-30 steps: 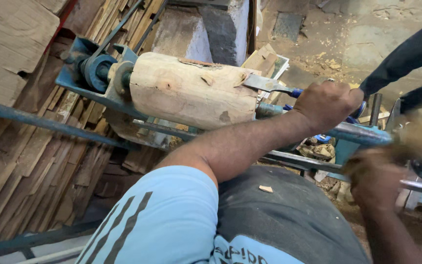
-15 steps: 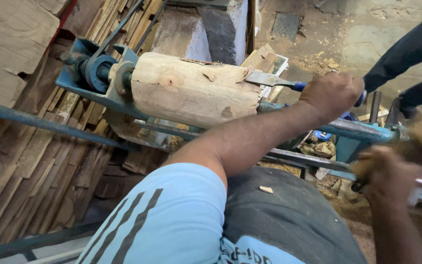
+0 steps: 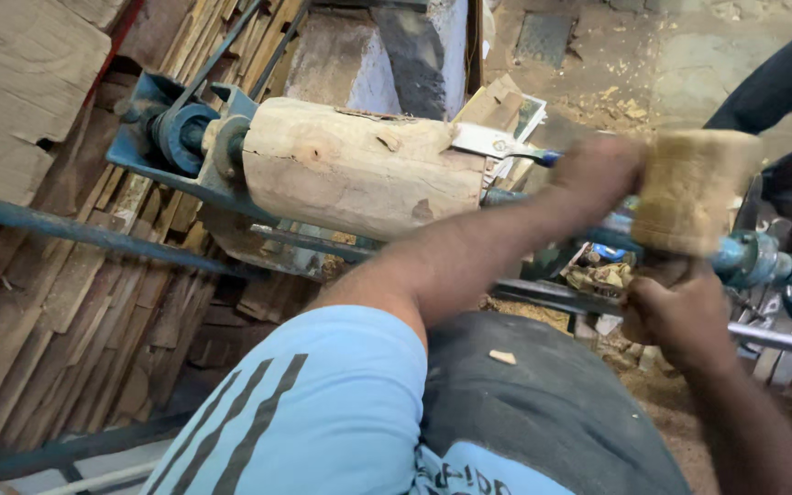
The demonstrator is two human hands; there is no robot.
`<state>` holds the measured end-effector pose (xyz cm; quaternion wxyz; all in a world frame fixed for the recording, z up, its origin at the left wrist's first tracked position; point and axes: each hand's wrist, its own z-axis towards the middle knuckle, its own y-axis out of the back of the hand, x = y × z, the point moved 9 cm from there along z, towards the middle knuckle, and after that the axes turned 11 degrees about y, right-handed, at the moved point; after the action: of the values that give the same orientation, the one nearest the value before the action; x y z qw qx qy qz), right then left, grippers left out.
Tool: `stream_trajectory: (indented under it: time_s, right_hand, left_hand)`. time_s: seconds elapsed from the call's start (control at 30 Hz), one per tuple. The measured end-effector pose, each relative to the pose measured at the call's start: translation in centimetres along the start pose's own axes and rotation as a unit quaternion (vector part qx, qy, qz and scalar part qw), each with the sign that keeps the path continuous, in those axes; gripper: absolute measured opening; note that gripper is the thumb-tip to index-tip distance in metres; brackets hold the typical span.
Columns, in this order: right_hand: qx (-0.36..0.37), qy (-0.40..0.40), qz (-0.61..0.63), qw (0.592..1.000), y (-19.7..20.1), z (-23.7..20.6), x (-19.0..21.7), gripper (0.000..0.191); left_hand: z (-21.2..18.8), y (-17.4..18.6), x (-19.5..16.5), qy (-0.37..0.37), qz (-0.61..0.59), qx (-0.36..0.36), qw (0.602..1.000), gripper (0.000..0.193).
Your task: The person carves a wooden cylinder mounted on a lathe, holding a chisel against the rotating wood and striking it with a mallet to shape the surface. They periodically reposition the chisel, touch the wood to check it, and continue cutting along the workpiece.
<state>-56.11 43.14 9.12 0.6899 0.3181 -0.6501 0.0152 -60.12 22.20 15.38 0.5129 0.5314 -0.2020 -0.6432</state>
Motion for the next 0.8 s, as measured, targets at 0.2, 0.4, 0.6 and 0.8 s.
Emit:
stream_trajectory:
  time_s: [0.2, 0.4, 0.6, 0.8]
  right_hand:
    - [0.016, 0.24, -0.149, 0.959, 2.9, -0.6, 3.2, 0.018]
    - [-0.057, 0.035, 0.316, 0.946, 4.6, -1.4, -0.7, 0.012]
    - [-0.078, -0.003, 0.253, 0.964, 4.2, -1.8, -1.3, 0.025]
    - [-0.102, 0.066, 0.282, 0.952, 5.1, -1.2, -0.6, 0.023]
  left_hand:
    - [-0.8, 0.4, -0.2, -0.019, 0.058, -0.007, 0.998, 0.016]
    - [2.1, 2.5, -1.3, -0.011, 0.048, -0.007, 0.999, 0.02]
    - [1.6, 2.4, -2.0, -0.011, 0.071, 0.072, 0.995, 0.023]
    - [2.5, 3.1, -1.7, 0.013, 0.043, 0.05, 0.998, 0.022]
